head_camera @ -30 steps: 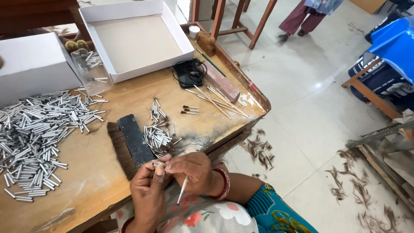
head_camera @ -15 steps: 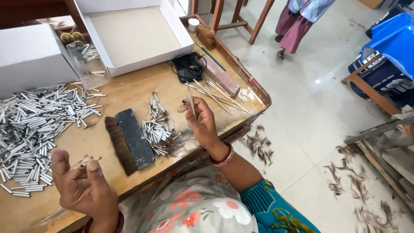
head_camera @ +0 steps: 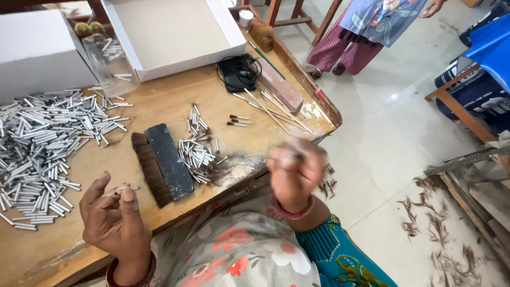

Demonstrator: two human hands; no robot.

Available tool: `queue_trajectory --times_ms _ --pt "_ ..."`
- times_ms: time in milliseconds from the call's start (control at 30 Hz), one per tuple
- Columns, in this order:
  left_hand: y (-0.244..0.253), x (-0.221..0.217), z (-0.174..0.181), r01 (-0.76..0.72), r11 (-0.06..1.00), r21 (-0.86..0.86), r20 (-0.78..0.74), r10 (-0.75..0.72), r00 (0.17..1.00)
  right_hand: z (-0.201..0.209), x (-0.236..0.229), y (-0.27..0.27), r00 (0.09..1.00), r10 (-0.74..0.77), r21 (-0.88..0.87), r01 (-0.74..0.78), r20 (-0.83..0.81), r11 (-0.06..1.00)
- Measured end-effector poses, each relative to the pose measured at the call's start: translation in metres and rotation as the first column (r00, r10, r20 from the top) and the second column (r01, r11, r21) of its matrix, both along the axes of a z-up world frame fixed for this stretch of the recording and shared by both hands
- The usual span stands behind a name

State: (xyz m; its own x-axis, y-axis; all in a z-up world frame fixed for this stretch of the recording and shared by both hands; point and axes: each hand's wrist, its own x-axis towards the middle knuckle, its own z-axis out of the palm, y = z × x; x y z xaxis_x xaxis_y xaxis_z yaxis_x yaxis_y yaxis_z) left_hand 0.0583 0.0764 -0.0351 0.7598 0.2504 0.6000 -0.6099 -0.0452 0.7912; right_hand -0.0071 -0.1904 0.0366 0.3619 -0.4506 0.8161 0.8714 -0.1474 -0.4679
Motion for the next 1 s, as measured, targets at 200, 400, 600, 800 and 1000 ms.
queue_trajectory --times_ms 200,400,600,800,1000 --pt "0.001 -0.011 -0.003 0.015 1.0 0.007 -0.003 -0.015 1.0 0.056 -0.005 -0.016 0.956 -0.065 -0.236 -0.004 -0.287 0.972" --pt "-0.006 0.001 -0.006 0.141 0.968 -0.208 0.014 -0.142 0.99 0.036 0.027 0.018 0.88 0.018 -0.57 -0.323 -0.475 0.756" --pt "-0.008 0.005 -0.008 0.175 0.953 -0.248 -0.125 -0.211 0.969 0.003 0.016 0.021 0.873 -0.01 -0.581 -0.316 -0.487 0.75" --pt "-0.03 -0.006 0.008 0.356 0.777 -0.519 -0.089 -0.464 0.882 -0.029 -0.023 -0.032 0.984 -0.058 0.271 0.01 0.168 0.962" --pt "-0.04 -0.002 0.007 0.368 0.763 -0.531 -0.114 -0.495 0.861 0.008 -0.018 0.02 0.906 -0.304 -0.73 -0.008 -0.294 0.683"
